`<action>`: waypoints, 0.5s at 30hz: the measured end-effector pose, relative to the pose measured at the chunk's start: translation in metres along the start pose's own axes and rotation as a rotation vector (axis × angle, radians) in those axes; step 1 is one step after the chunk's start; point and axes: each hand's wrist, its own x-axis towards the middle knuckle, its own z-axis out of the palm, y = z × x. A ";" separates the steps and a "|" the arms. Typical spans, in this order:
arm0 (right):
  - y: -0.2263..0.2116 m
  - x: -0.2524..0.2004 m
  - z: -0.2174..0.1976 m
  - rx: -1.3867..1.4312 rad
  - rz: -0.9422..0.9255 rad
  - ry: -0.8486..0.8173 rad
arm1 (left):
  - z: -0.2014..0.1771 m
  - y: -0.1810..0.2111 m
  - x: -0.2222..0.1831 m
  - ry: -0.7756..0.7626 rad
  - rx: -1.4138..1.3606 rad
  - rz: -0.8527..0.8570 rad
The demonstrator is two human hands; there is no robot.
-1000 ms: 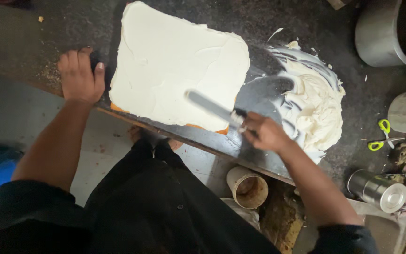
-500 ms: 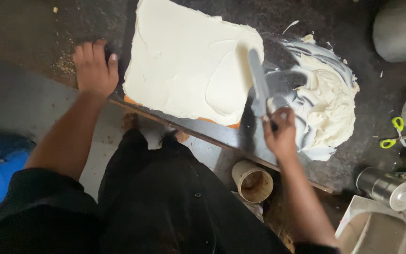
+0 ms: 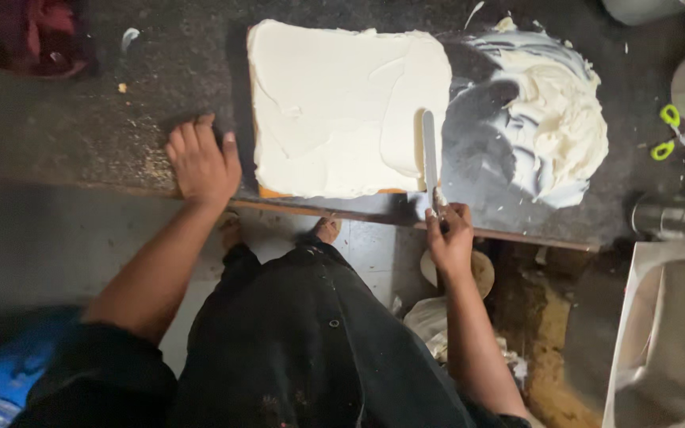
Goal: The person spreads a white cream over a square cake layer using a spatula, smoothing the surface and then using the spatula to create a textured pattern of diagonal lines across the top.
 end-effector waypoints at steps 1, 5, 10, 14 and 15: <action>-0.006 -0.002 0.004 -0.009 0.012 -0.009 | -0.001 -0.002 0.000 -0.032 -0.013 -0.016; -0.037 -0.008 0.027 -0.010 0.079 -0.043 | -0.005 -0.006 0.001 -0.108 -0.093 -0.058; -0.085 -0.022 0.075 0.032 0.012 -0.048 | -0.009 -0.009 0.004 -0.080 -0.131 -0.021; -0.130 -0.039 0.116 0.011 -0.096 -0.069 | -0.013 -0.011 0.003 -0.061 -0.186 -0.002; -0.141 -0.043 0.124 0.013 -0.087 -0.060 | -0.013 -0.013 0.003 -0.066 -0.186 0.010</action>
